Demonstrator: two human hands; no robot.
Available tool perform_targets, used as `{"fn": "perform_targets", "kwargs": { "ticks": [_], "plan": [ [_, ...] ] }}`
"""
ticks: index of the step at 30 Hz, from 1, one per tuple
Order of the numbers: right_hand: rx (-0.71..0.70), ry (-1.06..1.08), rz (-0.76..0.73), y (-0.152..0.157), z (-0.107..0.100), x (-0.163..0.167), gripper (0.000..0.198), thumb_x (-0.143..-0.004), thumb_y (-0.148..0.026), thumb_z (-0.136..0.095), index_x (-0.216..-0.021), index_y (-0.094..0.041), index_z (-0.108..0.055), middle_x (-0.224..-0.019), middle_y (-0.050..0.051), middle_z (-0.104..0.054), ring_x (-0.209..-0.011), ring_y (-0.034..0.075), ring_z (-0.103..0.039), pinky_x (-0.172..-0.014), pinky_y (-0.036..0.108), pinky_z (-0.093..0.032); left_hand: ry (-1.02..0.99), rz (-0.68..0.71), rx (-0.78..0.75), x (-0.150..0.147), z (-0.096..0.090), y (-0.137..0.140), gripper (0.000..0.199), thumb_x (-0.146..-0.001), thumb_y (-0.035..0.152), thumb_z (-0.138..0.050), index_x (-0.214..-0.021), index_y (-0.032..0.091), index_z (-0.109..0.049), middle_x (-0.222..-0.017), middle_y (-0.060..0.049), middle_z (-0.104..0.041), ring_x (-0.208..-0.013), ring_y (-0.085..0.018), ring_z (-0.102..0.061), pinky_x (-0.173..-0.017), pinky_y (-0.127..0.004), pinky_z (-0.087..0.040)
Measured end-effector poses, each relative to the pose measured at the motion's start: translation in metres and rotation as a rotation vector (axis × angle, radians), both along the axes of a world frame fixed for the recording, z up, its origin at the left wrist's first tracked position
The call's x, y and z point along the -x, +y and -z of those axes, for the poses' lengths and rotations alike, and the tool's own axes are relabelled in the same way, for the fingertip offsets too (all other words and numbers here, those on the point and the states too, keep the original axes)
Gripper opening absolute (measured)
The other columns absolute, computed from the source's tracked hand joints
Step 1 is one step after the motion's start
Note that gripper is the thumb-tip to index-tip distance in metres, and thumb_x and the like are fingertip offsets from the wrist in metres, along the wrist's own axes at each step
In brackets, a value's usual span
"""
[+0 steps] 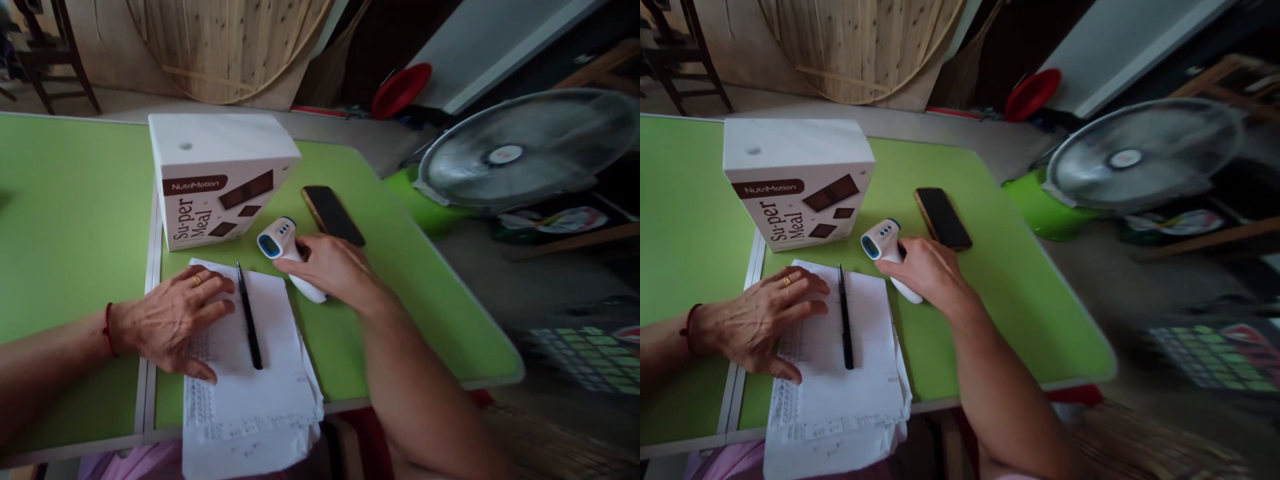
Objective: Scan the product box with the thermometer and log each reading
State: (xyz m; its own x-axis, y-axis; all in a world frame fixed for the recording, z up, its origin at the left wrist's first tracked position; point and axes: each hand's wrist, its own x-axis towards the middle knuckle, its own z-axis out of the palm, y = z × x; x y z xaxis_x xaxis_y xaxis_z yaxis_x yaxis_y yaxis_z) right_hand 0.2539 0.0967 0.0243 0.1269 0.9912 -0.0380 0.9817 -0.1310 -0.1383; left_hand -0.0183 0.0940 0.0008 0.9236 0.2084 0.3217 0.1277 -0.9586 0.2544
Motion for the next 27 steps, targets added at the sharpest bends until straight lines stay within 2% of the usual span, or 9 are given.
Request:
{"fn": "perform_targets", "kwargs": {
  "ticks": [4,9,17,20,24,26,27],
  "plan": [
    [-0.006,-0.050,-0.009,0.001,0.006,-0.001,0.031,-0.077,-0.050,-0.067,-0.077,-0.020,-0.073,-0.078,0.010,-0.074,-0.069,0.025,-0.068,-0.055,0.030,-0.040,0.105,-0.002,0.012,-0.001,0.001,-0.009,0.078,-0.074,0.077,-0.067,-0.114,0.010,-0.059,-0.130,-0.022,-0.055,-0.122,-0.040,-0.051,-0.109,-0.059,-0.040],
    [0.023,-0.068,0.023,0.002,0.008,0.003,0.035,-0.081,-0.052,-0.064,-0.084,-0.018,-0.074,-0.085,0.013,-0.075,-0.077,0.028,-0.070,-0.057,0.031,-0.039,0.145,-0.056,0.011,-0.003,0.001,-0.018,0.075,-0.081,0.072,-0.066,-0.119,0.008,-0.058,-0.133,-0.024,-0.055,-0.127,-0.041,-0.050,-0.113,-0.062,-0.035],
    [-0.030,-0.034,-0.024,0.003,0.016,0.004,0.034,-0.083,-0.049,-0.065,-0.084,-0.016,-0.072,-0.089,0.015,-0.073,-0.079,0.028,-0.069,-0.063,0.033,-0.043,0.129,-0.077,0.031,-0.002,0.007,-0.009,0.077,-0.085,0.074,-0.059,-0.127,0.009,-0.056,-0.140,-0.026,-0.051,-0.135,-0.042,-0.044,-0.116,-0.067,-0.030],
    [-0.115,-0.028,-0.060,0.002,0.020,-0.002,0.034,-0.085,-0.050,-0.065,-0.082,-0.017,-0.072,-0.087,0.013,-0.072,-0.078,0.027,-0.067,-0.063,0.034,-0.046,0.121,-0.063,0.043,-0.002,0.008,-0.007,0.079,-0.086,0.074,-0.058,-0.129,0.008,-0.055,-0.140,-0.028,-0.051,-0.135,-0.043,-0.045,-0.116,-0.068,-0.030],
    [-0.402,0.057,-0.173,-0.003,0.021,-0.001,0.026,-0.085,-0.043,-0.068,-0.089,-0.017,-0.071,-0.095,0.015,-0.071,-0.090,0.029,-0.067,-0.076,0.039,-0.052,0.117,-0.059,0.063,-0.001,0.009,-0.007,0.082,-0.083,0.075,-0.061,-0.130,0.007,-0.055,-0.140,-0.028,-0.051,-0.136,-0.043,-0.045,-0.117,-0.069,-0.028],
    [-0.491,0.189,-0.263,-0.008,0.023,0.006,0.022,-0.088,-0.040,-0.066,-0.090,-0.019,-0.070,-0.090,0.011,-0.071,-0.081,0.024,-0.067,-0.075,0.037,-0.053,0.127,-0.068,0.079,-0.002,0.009,-0.008,0.083,-0.082,0.075,-0.062,-0.131,0.008,-0.054,-0.141,-0.028,-0.050,-0.138,-0.043,-0.043,-0.118,-0.068,-0.027],
    [-0.490,0.259,-0.304,-0.011,0.024,0.011,0.021,-0.089,-0.040,-0.064,-0.090,-0.020,-0.069,-0.085,0.009,-0.071,-0.074,0.020,-0.065,-0.071,0.034,-0.052,0.135,-0.071,0.086,-0.002,0.009,-0.009,0.084,-0.082,0.075,-0.063,-0.131,0.008,-0.054,-0.142,-0.028,-0.050,-0.139,-0.043,-0.042,-0.118,-0.069,-0.026]
  ]
}}
